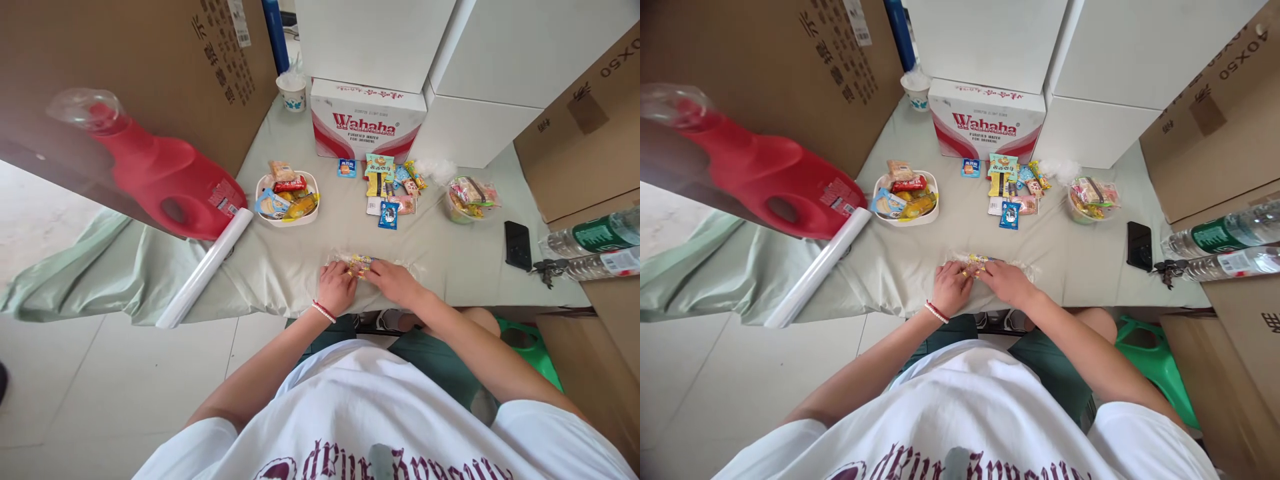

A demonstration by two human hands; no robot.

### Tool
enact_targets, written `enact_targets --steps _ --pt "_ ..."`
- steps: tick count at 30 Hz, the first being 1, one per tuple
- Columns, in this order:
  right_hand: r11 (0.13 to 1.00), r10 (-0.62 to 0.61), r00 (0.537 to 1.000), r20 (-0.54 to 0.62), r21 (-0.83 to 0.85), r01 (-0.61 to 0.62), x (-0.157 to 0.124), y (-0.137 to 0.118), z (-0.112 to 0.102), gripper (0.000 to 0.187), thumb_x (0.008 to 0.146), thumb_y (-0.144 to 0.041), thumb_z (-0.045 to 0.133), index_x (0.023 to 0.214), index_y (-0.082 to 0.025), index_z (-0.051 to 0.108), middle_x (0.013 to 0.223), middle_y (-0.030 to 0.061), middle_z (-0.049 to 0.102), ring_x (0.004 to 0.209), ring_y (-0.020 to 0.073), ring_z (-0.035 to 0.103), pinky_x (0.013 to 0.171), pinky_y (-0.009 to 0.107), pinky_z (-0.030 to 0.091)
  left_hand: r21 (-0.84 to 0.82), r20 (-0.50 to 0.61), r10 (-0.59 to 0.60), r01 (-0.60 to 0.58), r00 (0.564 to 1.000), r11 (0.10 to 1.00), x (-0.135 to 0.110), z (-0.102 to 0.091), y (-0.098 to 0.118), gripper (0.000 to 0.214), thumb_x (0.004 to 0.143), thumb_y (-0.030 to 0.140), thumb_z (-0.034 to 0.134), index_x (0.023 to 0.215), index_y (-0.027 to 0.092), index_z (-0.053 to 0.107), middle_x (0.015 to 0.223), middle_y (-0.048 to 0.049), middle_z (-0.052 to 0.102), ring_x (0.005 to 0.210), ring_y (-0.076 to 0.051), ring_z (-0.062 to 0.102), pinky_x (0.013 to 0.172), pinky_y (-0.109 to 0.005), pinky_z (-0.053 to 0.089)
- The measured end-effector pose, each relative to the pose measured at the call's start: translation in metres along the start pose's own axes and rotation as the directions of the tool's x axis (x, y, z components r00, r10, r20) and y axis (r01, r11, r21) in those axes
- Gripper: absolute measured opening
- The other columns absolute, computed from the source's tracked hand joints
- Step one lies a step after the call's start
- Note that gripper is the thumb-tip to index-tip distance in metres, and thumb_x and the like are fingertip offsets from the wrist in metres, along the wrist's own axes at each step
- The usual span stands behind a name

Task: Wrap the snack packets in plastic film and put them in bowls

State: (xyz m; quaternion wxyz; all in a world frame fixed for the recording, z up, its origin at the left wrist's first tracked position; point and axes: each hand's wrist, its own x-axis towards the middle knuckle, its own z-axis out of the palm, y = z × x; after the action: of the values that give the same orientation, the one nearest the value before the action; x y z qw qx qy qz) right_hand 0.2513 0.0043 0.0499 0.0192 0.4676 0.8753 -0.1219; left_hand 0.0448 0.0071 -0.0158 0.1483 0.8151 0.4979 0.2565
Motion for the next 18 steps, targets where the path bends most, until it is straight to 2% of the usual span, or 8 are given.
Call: enact_targets --steps 2,4,7,9,11,12,15,18 --pt "1.000 -0.012 0.999 -0.051 0.012 0.013 -0.005 -0.007 0.019 0.035 0.106 -0.017 0.045 0.130 -0.024 0.069 0.111 0.0083 0.068 0.101 0.0236 0.056 0.077 0.032 0.042 -0.151 -0.052 -0.061 0.052 0.997 0.987 -0.003 0.001 -0.014 0.024 0.092 0.022 0.056 0.099 0.026 0.078 0.090 -0.0069 0.070 0.093 -0.025 0.062 0.083 -0.040 0.044" --pt "1.000 -0.003 0.995 -0.102 0.028 0.006 -0.007 -0.011 0.033 0.040 0.106 -0.014 0.043 0.136 -0.026 0.066 0.108 0.0081 0.067 0.100 0.0241 0.056 0.081 0.034 0.044 -0.264 -0.154 -0.200 0.155 0.967 0.952 -0.005 0.001 -0.029 0.025 0.092 0.023 0.050 0.096 0.024 0.075 0.091 -0.0067 0.069 0.094 -0.025 0.063 0.086 -0.040 0.048" --pt "0.997 0.029 0.987 -0.158 0.068 -0.018 -0.006 -0.014 0.044 0.045 0.105 -0.012 0.043 0.140 -0.028 0.065 0.105 0.0081 0.066 0.098 0.0245 0.055 0.083 0.036 0.046 -0.310 -0.312 -0.446 0.354 0.839 0.882 -0.001 -0.001 -0.042 0.029 0.097 0.032 0.047 0.113 0.021 0.069 0.115 -0.0115 0.068 0.114 -0.028 0.062 0.104 -0.048 0.047" --pt "0.995 0.051 0.982 -0.182 0.095 -0.034 -0.005 -0.014 0.046 0.043 0.106 -0.015 0.045 0.140 -0.029 0.066 0.104 0.0084 0.065 0.098 0.0251 0.054 0.084 0.036 0.046 -0.293 -0.311 -0.518 0.438 0.797 0.850 0.005 -0.001 -0.041 0.034 0.095 0.042 0.057 0.119 0.021 0.066 0.135 -0.0156 0.062 0.139 -0.034 0.049 0.119 -0.057 0.036" --pt "0.989 0.077 0.977 -0.199 0.137 -0.050 -0.003 -0.013 0.048 0.039 0.107 -0.020 0.047 0.138 -0.030 0.068 0.102 0.0079 0.064 0.097 0.0249 0.054 0.083 0.036 0.047 -0.250 -0.238 -0.513 0.458 0.825 0.853 0.012 -0.001 -0.034 0.035 0.086 0.045 0.070 0.109 0.020 0.066 0.145 -0.0181 0.056 0.152 -0.040 0.033 0.125 -0.065 0.024" --pt "0.985 0.091 0.974 -0.206 0.160 -0.058 -0.003 -0.013 0.048 0.037 0.107 -0.022 0.048 0.136 -0.030 0.069 0.100 0.0076 0.064 0.096 0.0247 0.054 0.082 0.036 0.047 -0.250 -0.209 -0.500 0.448 0.840 0.858 0.015 -0.001 -0.029 0.029 0.082 0.040 0.075 0.101 0.020 0.065 0.145 -0.0183 0.056 0.153 -0.042 0.032 0.126 -0.066 0.024" --pt "0.979 0.103 0.972 -0.213 0.192 -0.061 -0.001 -0.013 0.047 0.035 0.107 -0.023 0.049 0.133 -0.031 0.071 0.098 0.0073 0.063 0.095 0.0243 0.053 0.081 0.035 0.047 -0.385 -0.175 -0.414 0.325 0.893 0.864 0.019 0.002 -0.009 0.010 0.081 0.019 0.067 0.083 0.022 0.057 0.128 -0.0139 0.065 0.134 -0.032 0.057 0.116 -0.055 0.046" --pt "0.981 0.085 0.975 -0.204 0.186 -0.047 -0.001 -0.014 0.046 0.036 0.104 -0.018 0.051 0.130 -0.029 0.073 0.102 0.0083 0.064 0.096 0.0250 0.052 0.084 0.038 0.049 -0.487 -0.140 -0.246 0.150 0.959 0.860 0.017 0.009 0.012 0.017 0.086 0.008 0.051 0.081 0.024 0.055 0.103 -0.0069 0.072 0.103 -0.020 0.071 0.097 -0.041 0.059"
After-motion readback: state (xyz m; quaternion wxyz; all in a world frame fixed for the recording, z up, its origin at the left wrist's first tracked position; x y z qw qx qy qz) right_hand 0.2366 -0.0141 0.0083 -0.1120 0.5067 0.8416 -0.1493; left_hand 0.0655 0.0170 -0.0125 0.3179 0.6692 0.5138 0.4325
